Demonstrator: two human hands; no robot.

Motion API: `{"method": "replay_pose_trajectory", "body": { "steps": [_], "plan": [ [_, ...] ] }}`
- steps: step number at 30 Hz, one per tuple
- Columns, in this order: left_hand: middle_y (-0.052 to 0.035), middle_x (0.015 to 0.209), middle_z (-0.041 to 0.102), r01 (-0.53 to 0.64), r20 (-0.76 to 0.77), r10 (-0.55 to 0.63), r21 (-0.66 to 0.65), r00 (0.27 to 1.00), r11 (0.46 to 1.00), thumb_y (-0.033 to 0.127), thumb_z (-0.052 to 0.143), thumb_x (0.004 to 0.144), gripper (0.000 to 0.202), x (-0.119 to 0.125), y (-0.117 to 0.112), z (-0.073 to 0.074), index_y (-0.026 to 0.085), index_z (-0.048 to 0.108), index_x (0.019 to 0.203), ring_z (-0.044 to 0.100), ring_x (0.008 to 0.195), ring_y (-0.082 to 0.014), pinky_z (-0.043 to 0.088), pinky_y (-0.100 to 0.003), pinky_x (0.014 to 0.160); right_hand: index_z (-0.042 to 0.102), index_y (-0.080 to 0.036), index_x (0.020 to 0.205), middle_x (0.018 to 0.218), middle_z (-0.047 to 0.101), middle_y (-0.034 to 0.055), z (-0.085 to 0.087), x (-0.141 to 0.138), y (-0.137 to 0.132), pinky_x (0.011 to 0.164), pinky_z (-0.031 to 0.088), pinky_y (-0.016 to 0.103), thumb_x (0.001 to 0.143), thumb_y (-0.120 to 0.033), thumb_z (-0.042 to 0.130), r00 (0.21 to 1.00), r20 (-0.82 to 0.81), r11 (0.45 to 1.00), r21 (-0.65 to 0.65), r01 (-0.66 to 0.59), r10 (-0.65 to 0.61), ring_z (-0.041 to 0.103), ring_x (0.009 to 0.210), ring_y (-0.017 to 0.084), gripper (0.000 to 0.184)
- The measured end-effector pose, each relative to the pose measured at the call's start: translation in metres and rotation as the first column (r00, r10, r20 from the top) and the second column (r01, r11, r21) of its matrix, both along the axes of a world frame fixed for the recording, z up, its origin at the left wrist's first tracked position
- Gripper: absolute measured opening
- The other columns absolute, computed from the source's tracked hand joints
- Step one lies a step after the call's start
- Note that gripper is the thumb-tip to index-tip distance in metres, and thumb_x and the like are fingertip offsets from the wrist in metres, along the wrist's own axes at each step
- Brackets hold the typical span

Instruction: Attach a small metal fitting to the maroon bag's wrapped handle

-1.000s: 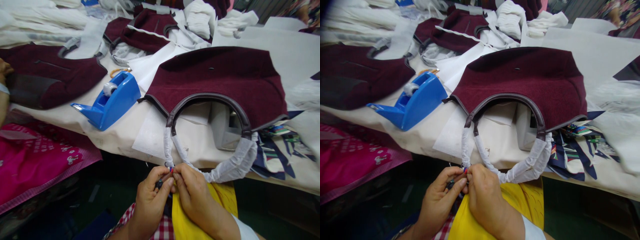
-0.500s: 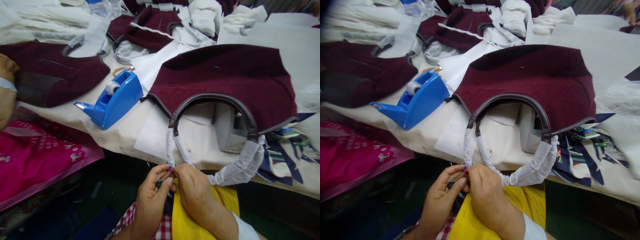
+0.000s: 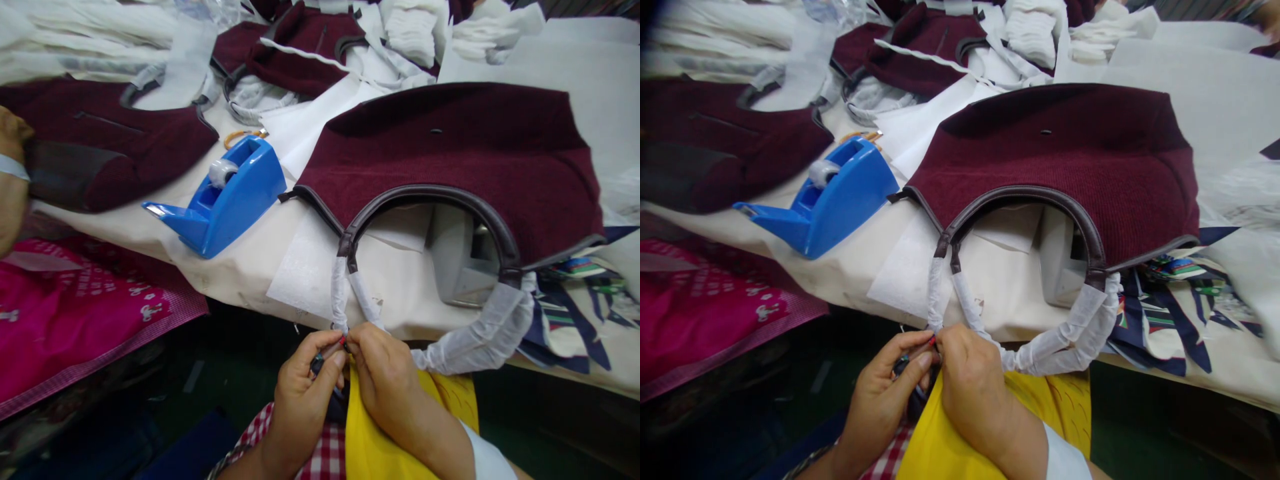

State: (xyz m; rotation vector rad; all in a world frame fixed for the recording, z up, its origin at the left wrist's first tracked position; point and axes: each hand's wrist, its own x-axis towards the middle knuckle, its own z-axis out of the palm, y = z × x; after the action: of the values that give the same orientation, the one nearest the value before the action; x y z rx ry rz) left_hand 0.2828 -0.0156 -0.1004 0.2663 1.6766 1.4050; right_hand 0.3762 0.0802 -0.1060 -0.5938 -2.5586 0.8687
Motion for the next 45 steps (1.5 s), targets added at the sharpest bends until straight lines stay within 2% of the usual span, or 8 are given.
{"method": "replay_pose_trajectory", "body": {
  "steps": [7,9,14,16,20,29,36,45],
  "plan": [
    [0.0039,0.058,0.054,-0.008,0.080,0.005,0.032,0.997,0.999,0.033,0.058,0.076,0.024,0.000,0.003,0.000,0.017,0.059,0.094,0.048,0.052,-0.0059,0.041,-0.017,0.052,0.052,-0.015,0.086,0.068,0.048,0.0030,-0.004,-0.001,-0.002,0.054,0.033,0.029,0.089,-0.013,0.032,0.996,0.036,0.962,0.262,-0.083,0.076,0.043,0.062,0.017,0.020],
    [0.0030,0.061,0.056,0.009,0.064,-0.012,0.039,0.998,0.999,0.034,0.057,0.077,0.024,0.000,0.004,-0.001,0.017,0.059,0.095,0.048,0.053,-0.0061,0.041,-0.017,0.052,0.052,-0.015,0.086,0.068,0.049,0.0028,-0.006,-0.001,-0.002,0.055,0.035,0.029,0.090,-0.014,0.033,0.998,0.003,0.971,0.230,-0.059,0.060,0.044,0.062,0.016,0.020],
    [0.0006,0.079,0.062,0.061,0.005,-0.061,0.045,0.998,0.997,0.031,0.055,0.078,0.028,-0.001,0.003,-0.004,0.021,0.053,0.104,0.053,0.060,-0.0075,0.045,-0.019,0.061,0.052,-0.017,0.082,0.070,0.054,0.0017,-0.006,0.000,0.003,0.059,0.040,0.025,0.088,-0.011,0.038,0.997,-0.072,0.996,-0.088,0.025,-0.032,0.051,0.065,0.013,0.016],
    [0.0016,0.080,0.063,0.044,0.001,-0.044,0.034,0.999,0.998,0.031,0.055,0.078,0.028,-0.002,0.002,-0.005,0.023,0.048,0.104,0.056,0.064,-0.0085,0.046,-0.020,0.065,0.052,-0.017,0.083,0.072,0.055,0.0015,-0.007,0.001,0.004,0.060,0.041,0.024,0.088,-0.012,0.040,0.997,-0.059,0.989,-0.143,0.046,-0.055,0.052,0.066,0.013,0.015],
    [0.0012,0.079,0.065,0.035,0.009,-0.036,0.007,0.999,0.999,0.033,0.055,0.078,0.021,-0.003,0.002,-0.005,0.022,0.050,0.095,0.060,0.070,-0.0111,0.047,-0.022,0.068,0.053,-0.016,0.085,0.072,0.055,0.0031,-0.010,0.001,0.003,0.062,0.042,0.026,0.088,-0.011,0.039,0.998,-0.055,0.997,-0.072,0.024,-0.028,0.052,0.067,0.014,0.015],
    [-0.0010,0.081,0.067,0.015,0.039,-0.013,-0.040,0.999,0.999,0.035,0.057,0.077,0.023,-0.004,0.003,-0.004,0.020,0.054,0.094,0.063,0.073,-0.0123,0.048,-0.022,0.072,0.051,-0.015,0.086,0.071,0.054,0.0040,-0.012,0.001,0.005,0.059,0.042,0.026,0.087,-0.011,0.037,0.999,-0.043,1.000,-0.021,0.005,-0.006,0.052,0.065,0.015,0.014],
    [-0.0008,0.076,0.066,0.013,0.021,-0.014,0.038,1.000,0.999,0.034,0.056,0.078,0.020,-0.003,0.001,-0.010,0.019,0.053,0.090,0.062,0.070,-0.0121,0.048,-0.024,0.070,0.049,-0.014,0.085,0.070,0.050,0.0037,-0.013,-0.001,0.002,0.058,0.039,0.027,0.088,-0.012,0.037,0.997,-0.074,0.992,0.128,0.015,-0.006,0.048,0.064,0.015,0.013],
    [0.0035,0.065,0.060,0.022,0.083,-0.028,0.071,0.996,0.997,0.034,0.054,0.079,0.017,-0.002,0.001,-0.013,0.020,0.048,0.086,0.057,0.063,-0.0099,0.046,-0.023,0.064,0.045,-0.016,0.082,0.069,0.047,0.0021,-0.018,-0.002,0.001,0.055,0.034,0.027,0.084,-0.008,0.040,0.997,-0.076,0.989,0.151,0.008,0.003,0.043,0.062,0.015,0.010]
  ]
}}
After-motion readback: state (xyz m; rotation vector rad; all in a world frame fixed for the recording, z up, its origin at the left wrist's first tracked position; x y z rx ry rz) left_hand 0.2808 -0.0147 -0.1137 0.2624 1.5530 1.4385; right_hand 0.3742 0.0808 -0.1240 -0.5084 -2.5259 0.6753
